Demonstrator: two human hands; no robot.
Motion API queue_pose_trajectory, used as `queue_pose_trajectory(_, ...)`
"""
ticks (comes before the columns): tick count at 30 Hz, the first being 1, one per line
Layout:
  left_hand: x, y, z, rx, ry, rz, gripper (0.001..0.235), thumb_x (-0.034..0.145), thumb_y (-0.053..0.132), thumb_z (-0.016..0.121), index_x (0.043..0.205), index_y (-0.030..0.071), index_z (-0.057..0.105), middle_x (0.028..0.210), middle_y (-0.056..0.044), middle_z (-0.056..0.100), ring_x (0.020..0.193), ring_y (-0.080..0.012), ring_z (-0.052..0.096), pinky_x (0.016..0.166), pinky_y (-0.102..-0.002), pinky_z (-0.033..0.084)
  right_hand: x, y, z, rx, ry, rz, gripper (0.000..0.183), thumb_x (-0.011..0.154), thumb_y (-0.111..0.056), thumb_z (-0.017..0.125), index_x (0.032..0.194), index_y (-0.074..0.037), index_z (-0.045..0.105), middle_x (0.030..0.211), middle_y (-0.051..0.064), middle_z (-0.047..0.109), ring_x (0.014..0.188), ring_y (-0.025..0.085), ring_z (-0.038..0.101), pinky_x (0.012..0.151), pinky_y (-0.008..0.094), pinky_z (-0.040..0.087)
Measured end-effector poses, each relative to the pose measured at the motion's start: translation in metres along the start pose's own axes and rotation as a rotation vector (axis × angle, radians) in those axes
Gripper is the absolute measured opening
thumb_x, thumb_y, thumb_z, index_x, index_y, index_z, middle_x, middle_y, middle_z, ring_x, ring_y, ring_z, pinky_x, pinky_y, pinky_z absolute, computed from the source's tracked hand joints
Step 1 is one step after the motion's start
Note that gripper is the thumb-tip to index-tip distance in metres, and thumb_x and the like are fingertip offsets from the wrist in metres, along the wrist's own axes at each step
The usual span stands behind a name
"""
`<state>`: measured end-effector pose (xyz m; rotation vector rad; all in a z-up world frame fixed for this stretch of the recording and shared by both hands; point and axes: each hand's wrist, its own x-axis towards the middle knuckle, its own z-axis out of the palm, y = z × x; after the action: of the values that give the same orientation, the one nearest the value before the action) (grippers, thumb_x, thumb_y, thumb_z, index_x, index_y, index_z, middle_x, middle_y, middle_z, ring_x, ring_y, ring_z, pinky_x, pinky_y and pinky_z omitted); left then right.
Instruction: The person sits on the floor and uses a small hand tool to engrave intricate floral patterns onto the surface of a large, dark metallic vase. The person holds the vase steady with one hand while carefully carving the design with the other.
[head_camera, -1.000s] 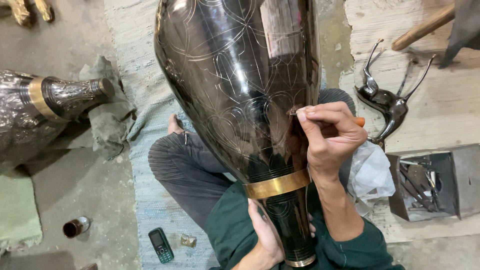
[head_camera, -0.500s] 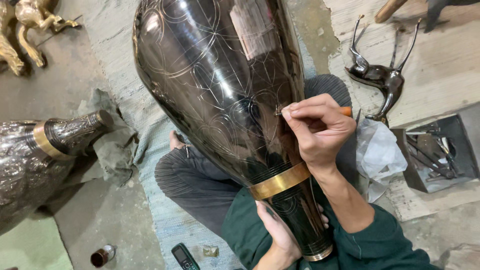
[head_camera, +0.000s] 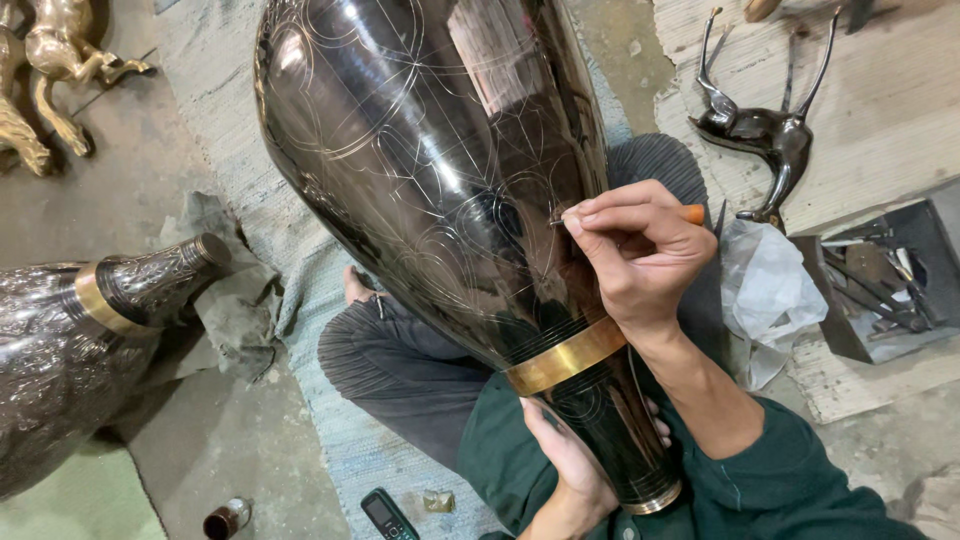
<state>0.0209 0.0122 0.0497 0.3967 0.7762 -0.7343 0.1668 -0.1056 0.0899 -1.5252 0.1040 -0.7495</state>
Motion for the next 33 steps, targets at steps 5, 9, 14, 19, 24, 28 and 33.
queue_pose_trajectory(5,-0.002,0.002,0.002,0.027,-0.004,0.010,0.125,0.077,0.095,0.002,0.122,-0.006,0.060,0.088,-0.022,0.070,0.071,-0.0348,0.070,0.065,-0.046,0.062,0.000,0.000,-0.002,-0.043,-0.026,-0.034,0.014,0.090,0.009,0.082,0.088,0.001,0.071,0.099,0.010,0.071,0.076,0.010,0.068,0.067,0.017,0.054)
queue_pose_trajectory(9,-0.002,0.002,0.003,-0.010,-0.019,0.002,0.124,0.076,0.096,0.002,0.122,-0.004,0.060,0.086,-0.022,0.070,0.070,-0.0348,0.070,0.063,-0.045,0.062,0.000,-0.003,-0.002,0.027,-0.065,-0.071,0.013,0.093,0.009,0.081,0.091,0.000,0.071,0.098,0.010,0.071,0.084,0.012,0.072,0.078,0.021,0.062)
queue_pose_trajectory(14,-0.001,0.001,0.003,0.023,-0.047,0.027,0.123,0.077,0.095,0.002,0.123,-0.004,0.060,0.086,-0.022,0.070,0.071,-0.0345,0.070,0.065,-0.045,0.062,-0.002,-0.005,-0.001,-0.009,-0.026,-0.030,0.013,0.091,0.010,0.081,0.091,0.001,0.071,0.101,0.011,0.072,0.081,0.013,0.072,0.074,0.020,0.060)
queue_pose_trajectory(19,-0.002,0.001,0.000,0.007,-0.041,0.009,0.123,0.077,0.096,0.002,0.121,-0.004,0.059,0.086,-0.021,0.070,0.070,-0.0347,0.070,0.063,-0.046,0.061,-0.003,-0.006,-0.002,-0.017,-0.070,-0.087,0.014,0.092,0.010,0.081,0.090,0.001,0.071,0.097,0.011,0.071,0.084,0.014,0.072,0.079,0.023,0.062)
queue_pose_trajectory(24,-0.001,0.002,0.001,0.018,-0.024,0.001,0.124,0.076,0.096,0.001,0.121,-0.003,0.060,0.086,-0.021,0.070,0.070,-0.0343,0.070,0.063,-0.045,0.062,-0.002,-0.007,-0.002,-0.029,-0.058,-0.073,0.015,0.090,0.010,0.082,0.088,0.000,0.071,0.098,0.012,0.072,0.083,0.015,0.072,0.078,0.023,0.061)
queue_pose_trajectory(28,0.000,0.000,0.000,0.025,-0.054,0.019,0.124,0.077,0.095,0.001,0.123,-0.004,0.060,0.086,-0.021,0.070,0.072,-0.0338,0.071,0.065,-0.044,0.062,-0.003,-0.007,-0.002,-0.081,-0.055,-0.096,0.016,0.090,0.010,0.083,0.088,0.000,0.070,0.095,0.012,0.072,0.084,0.015,0.072,0.079,0.023,0.059)
queue_pose_trajectory(33,-0.001,0.002,0.002,0.052,-0.039,0.021,0.123,0.078,0.093,-0.001,0.123,-0.004,0.061,0.086,-0.021,0.071,0.074,-0.0333,0.071,0.067,-0.044,0.062,-0.002,-0.010,-0.003,-0.026,-0.097,-0.119,0.016,0.090,0.010,0.083,0.087,0.000,0.071,0.094,0.011,0.072,0.082,0.014,0.071,0.078,0.022,0.060)
